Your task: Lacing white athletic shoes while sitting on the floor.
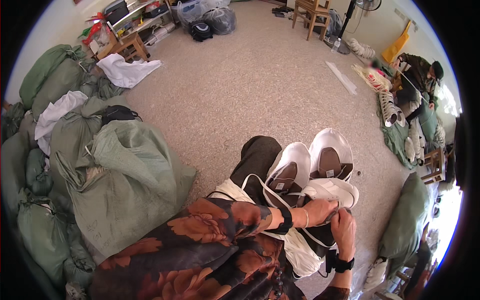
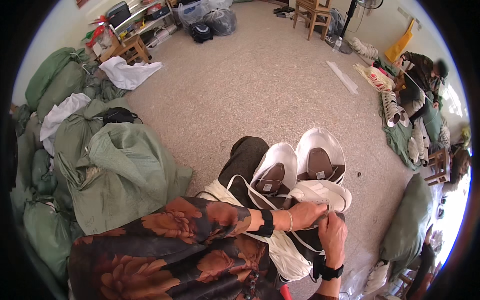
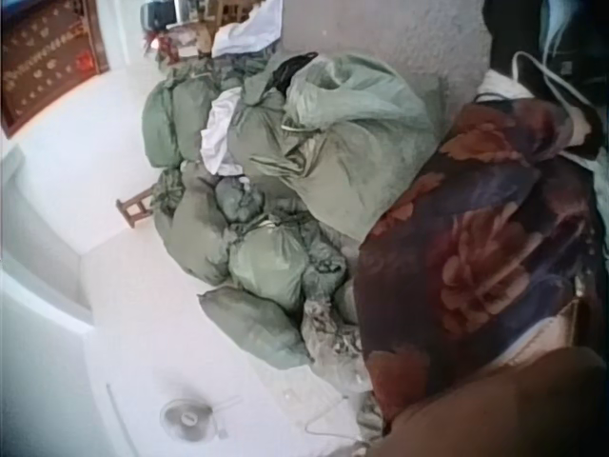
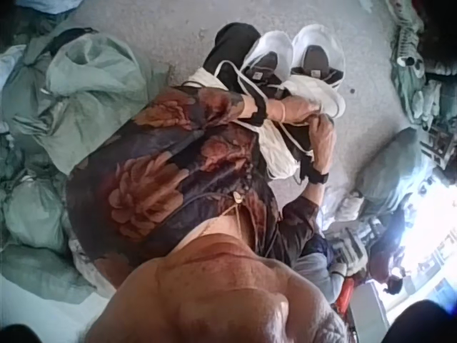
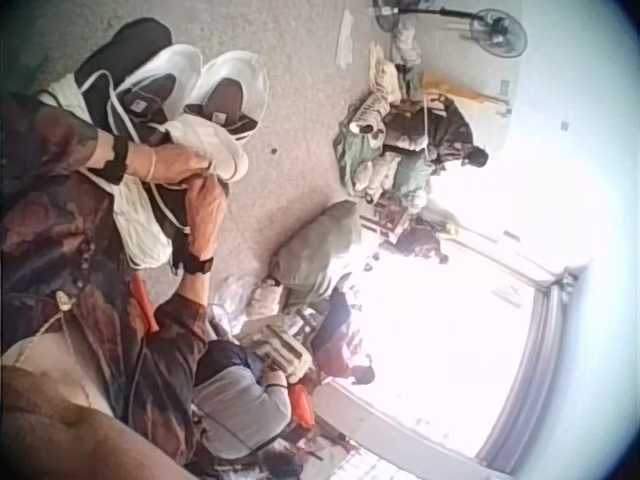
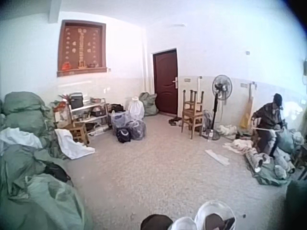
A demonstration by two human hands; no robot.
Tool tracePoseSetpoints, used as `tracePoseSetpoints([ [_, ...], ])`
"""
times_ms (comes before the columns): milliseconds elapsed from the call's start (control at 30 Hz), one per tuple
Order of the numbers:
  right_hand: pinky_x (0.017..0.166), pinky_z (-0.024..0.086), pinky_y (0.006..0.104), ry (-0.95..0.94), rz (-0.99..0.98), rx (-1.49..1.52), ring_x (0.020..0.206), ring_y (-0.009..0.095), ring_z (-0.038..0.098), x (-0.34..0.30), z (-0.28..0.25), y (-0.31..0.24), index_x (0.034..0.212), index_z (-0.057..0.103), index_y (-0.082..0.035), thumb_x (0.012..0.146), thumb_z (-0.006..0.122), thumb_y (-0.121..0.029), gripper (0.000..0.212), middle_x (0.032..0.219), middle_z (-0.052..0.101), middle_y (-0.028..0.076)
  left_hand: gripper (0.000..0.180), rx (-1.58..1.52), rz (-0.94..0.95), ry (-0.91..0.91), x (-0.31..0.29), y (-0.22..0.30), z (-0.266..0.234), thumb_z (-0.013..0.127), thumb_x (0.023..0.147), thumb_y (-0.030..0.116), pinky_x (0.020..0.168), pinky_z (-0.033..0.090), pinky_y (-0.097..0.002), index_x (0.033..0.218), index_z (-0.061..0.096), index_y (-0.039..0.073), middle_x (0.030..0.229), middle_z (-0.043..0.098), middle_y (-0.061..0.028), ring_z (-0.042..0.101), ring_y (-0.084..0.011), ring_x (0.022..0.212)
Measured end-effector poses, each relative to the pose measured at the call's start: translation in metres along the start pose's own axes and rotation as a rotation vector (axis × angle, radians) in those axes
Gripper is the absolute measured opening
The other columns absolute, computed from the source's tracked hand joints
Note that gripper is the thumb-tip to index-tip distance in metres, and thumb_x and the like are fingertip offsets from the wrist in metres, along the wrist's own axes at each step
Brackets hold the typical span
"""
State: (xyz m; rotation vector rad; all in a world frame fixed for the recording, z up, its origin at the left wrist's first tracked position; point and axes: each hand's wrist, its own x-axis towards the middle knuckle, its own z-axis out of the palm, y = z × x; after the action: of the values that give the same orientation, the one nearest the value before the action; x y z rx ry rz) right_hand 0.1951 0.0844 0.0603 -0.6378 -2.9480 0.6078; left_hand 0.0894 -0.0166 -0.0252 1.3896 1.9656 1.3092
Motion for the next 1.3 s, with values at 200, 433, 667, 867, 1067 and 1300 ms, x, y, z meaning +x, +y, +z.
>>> tracePoseSetpoints([
  [200, 0.064, 0.045, 0.0523, 0.029, 0.012, 0.004, 0.071, 0.047, 0.059, -0.002, 0.003, -0.003, 0.079, 0.055, 0.003, 0.087, 0.054, -0.011, 0.016, 0.075, 0.06, 0.027, 0.025, 0.082, 0.013, -0.028, -0.003, 0.0, 0.003, 0.063, 0.086, 0.013, 0.074, 0.052, -0.0496, 0.103, 0.052, -0.001, 0.084, 0.067, -0.0256, 0.067, -0.0441, 0.085],
  [433, 0.063, 0.046, 0.0499, 0.103, 0.08, 0.131, 0.068, 0.046, 0.058, -0.006, 0.006, 0.001, 0.088, 0.054, 0.002, 0.087, 0.055, -0.008, 0.011, 0.073, 0.059, 0.026, 0.02, 0.008, -0.066, -0.058, -0.001, 0.021, -0.012, 0.059, 0.088, 0.019, 0.075, 0.052, -0.0511, 0.089, 0.062, -0.001, 0.082, 0.068, -0.0249, 0.067, -0.0442, 0.083],
  [667, 0.054, 0.04, 0.0289, 0.242, 0.16, 0.351, 0.057, 0.011, 0.051, 0.004, 0.037, 0.025, 0.1, 0.056, -0.001, 0.091, 0.059, -0.004, 0.01, 0.065, 0.054, 0.004, 0.026, -1.504, -0.353, -0.124, 0.003, 0.017, -0.116, 0.053, 0.099, 0.024, 0.054, 0.052, -0.0271, 0.08, 0.057, 0.008, 0.064, 0.055, -0.0007, 0.055, -0.0104, 0.052],
  [867, 0.054, 0.043, 0.0215, 0.098, 0.345, 1.155, 0.06, 0.008, 0.054, -0.013, 0.017, 0.002, 0.111, 0.057, 0.0, 0.098, 0.057, -0.008, 0.015, 0.085, 0.064, 0.004, 0.032, -0.889, -0.323, -0.137, -0.013, 0.011, -0.084, 0.057, 0.101, 0.032, 0.071, 0.053, -0.0253, 0.111, 0.063, 0.003, 0.09, 0.064, -0.0024, 0.062, -0.0098, 0.079],
  [1067, 0.062, 0.052, 0.0255, 0.281, 0.261, 1.545, 0.072, 0.014, 0.062, -0.031, -0.025, -0.001, 0.133, 0.051, 0.0, 0.099, 0.056, -0.012, 0.036, 0.125, 0.06, 0.016, 0.028, -0.713, -0.18, -0.462, -0.014, 0.043, -0.069, 0.058, 0.099, 0.026, 0.062, 0.047, -0.0252, 0.109, 0.065, 0.001, 0.08, 0.063, -0.0003, 0.057, -0.0086, 0.07],
  [1300, 0.062, 0.052, 0.0237, 0.423, 0.49, 1.123, 0.07, 0.012, 0.063, -0.052, -0.014, 0.057, 0.127, 0.056, -0.002, 0.097, 0.057, -0.009, 0.031, 0.099, 0.069, 0.009, 0.023, -0.392, -0.231, -0.519, -0.027, 0.015, -0.121, 0.057, 0.099, 0.019, 0.053, 0.04, -0.0247, 0.101, 0.071, 0.002, 0.065, 0.058, 0.0015, 0.05, -0.0054, 0.059],
])
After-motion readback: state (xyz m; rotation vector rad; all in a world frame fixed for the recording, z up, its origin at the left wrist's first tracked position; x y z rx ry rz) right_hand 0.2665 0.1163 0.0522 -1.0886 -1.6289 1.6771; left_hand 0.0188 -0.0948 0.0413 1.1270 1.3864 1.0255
